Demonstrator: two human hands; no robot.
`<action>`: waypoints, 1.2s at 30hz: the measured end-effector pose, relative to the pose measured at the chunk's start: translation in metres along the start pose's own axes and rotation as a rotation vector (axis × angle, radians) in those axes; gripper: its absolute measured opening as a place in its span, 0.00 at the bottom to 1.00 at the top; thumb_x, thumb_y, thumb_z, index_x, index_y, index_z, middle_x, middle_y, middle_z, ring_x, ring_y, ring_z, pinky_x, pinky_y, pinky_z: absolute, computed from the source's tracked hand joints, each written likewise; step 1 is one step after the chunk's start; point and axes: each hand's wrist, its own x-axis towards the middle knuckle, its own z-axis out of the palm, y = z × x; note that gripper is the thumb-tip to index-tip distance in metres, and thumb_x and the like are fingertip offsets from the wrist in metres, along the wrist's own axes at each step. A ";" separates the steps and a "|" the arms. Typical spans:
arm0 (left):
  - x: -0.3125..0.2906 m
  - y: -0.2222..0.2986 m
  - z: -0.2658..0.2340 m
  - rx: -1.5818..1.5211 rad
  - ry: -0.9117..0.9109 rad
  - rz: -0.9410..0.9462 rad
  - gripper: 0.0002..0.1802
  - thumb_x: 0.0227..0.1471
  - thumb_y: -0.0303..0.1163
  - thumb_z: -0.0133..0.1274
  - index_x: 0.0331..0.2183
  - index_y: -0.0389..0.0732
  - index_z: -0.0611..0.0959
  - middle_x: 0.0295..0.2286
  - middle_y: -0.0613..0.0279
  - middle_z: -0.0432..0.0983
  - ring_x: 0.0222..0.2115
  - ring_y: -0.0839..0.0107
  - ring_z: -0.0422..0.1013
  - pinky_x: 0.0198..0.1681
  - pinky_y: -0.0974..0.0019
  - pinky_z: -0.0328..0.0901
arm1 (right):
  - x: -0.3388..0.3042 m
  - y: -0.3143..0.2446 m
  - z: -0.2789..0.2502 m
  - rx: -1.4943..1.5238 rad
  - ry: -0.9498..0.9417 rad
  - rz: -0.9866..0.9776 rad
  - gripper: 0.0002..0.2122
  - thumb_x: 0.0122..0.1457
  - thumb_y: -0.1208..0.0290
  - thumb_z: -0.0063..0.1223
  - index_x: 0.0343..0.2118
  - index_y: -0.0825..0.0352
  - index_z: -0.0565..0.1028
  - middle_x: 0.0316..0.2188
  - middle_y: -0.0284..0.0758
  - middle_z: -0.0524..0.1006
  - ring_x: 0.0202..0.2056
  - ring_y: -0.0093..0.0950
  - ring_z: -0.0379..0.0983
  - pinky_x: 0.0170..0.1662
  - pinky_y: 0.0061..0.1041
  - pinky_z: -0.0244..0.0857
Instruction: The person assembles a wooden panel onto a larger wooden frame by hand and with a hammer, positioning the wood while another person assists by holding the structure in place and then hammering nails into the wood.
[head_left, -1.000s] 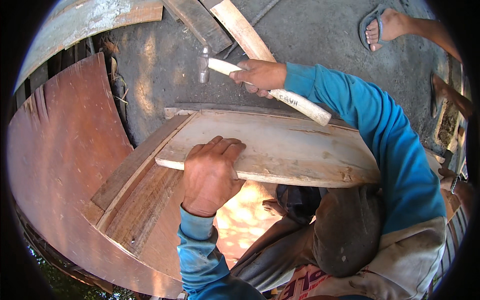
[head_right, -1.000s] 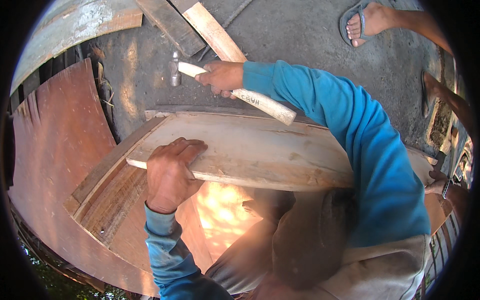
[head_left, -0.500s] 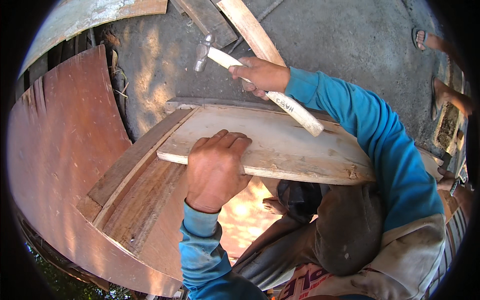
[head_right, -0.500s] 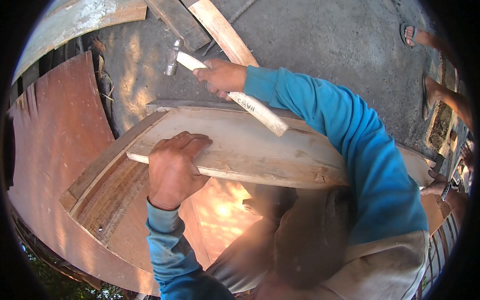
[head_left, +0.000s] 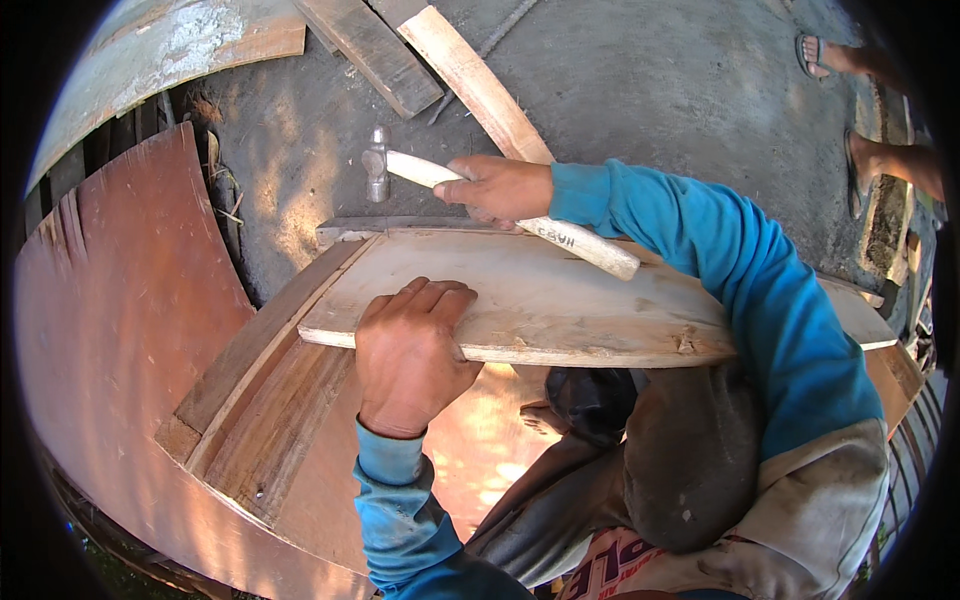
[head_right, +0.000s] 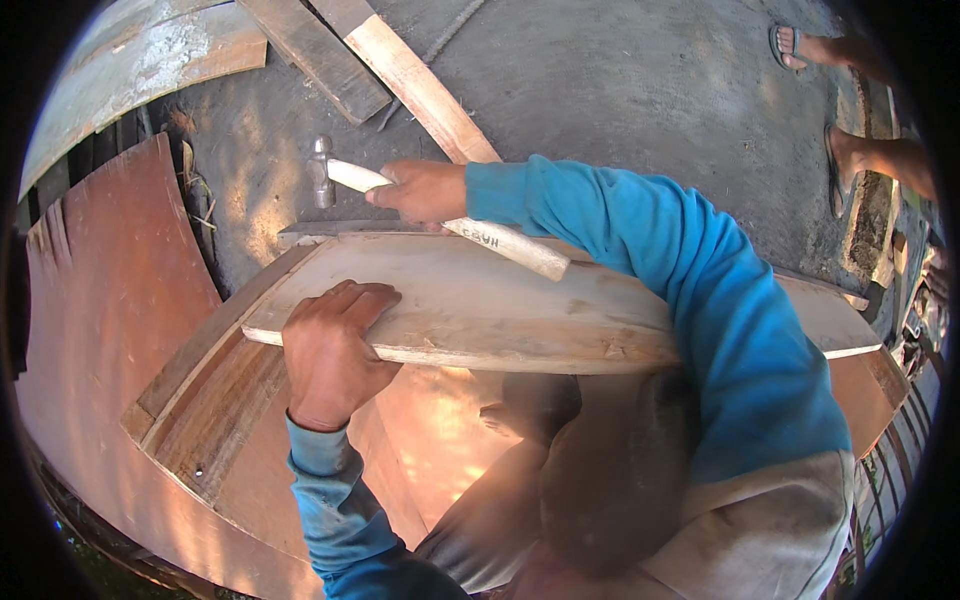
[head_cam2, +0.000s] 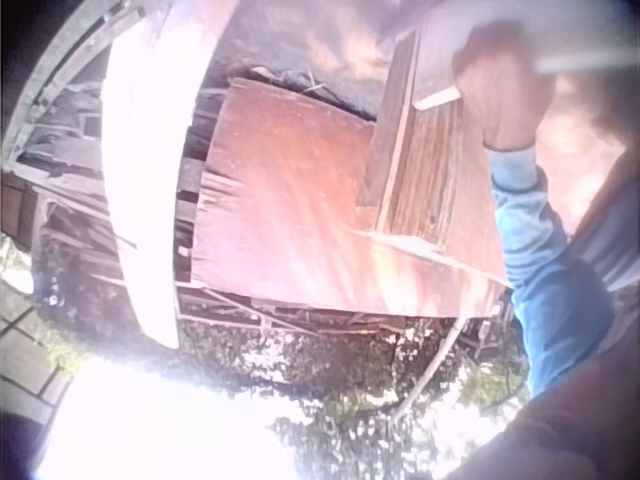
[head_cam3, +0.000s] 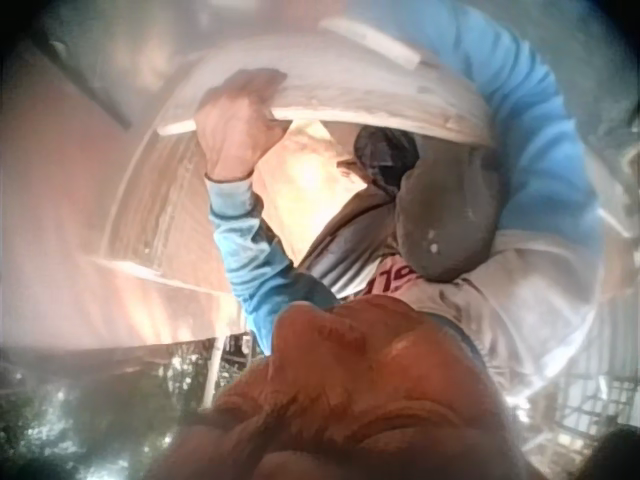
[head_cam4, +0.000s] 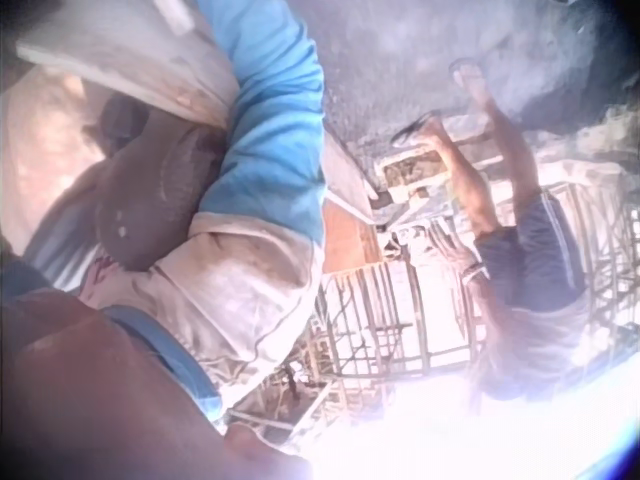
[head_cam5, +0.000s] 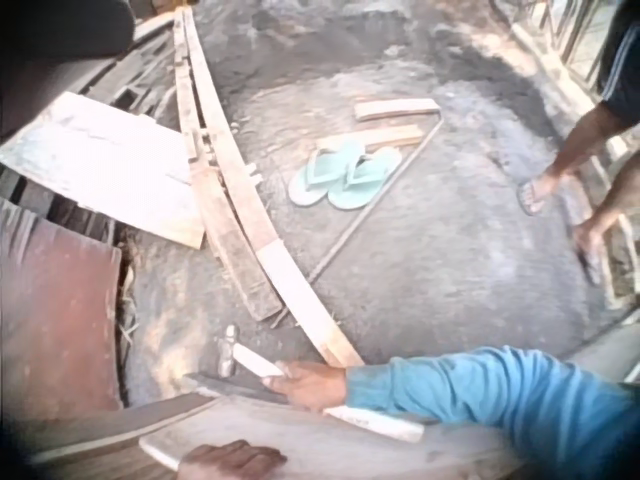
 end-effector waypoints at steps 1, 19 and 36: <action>0.003 0.002 0.003 -0.002 0.003 0.019 0.21 0.27 0.34 0.65 0.30 0.42 0.82 0.30 0.62 0.79 0.32 0.61 0.74 0.34 0.61 0.66 | -0.005 0.002 -0.004 -0.010 0.010 0.001 0.22 0.63 0.56 0.42 0.47 0.73 0.63 0.18 0.33 0.66 0.15 0.23 0.62 0.15 0.27 0.59; -0.031 -0.009 0.000 0.037 0.094 -0.051 0.09 0.27 0.35 0.57 0.17 0.41 0.84 0.17 0.55 0.77 0.22 0.57 0.76 0.25 0.58 0.69 | -0.045 0.049 -0.005 -0.071 0.190 0.093 0.15 0.64 0.53 0.40 0.37 0.62 0.66 0.10 0.23 0.56 0.08 0.14 0.49 0.09 0.16 0.45; -0.033 0.001 0.008 0.088 0.044 -0.155 0.14 0.28 0.42 0.61 0.22 0.45 0.86 0.22 0.60 0.79 0.26 0.61 0.76 0.31 0.59 0.69 | 0.007 0.188 -0.121 -0.330 -0.042 -0.049 0.24 0.64 0.63 0.39 0.58 0.73 0.60 0.52 0.41 0.67 0.51 0.30 0.64 0.54 0.27 0.58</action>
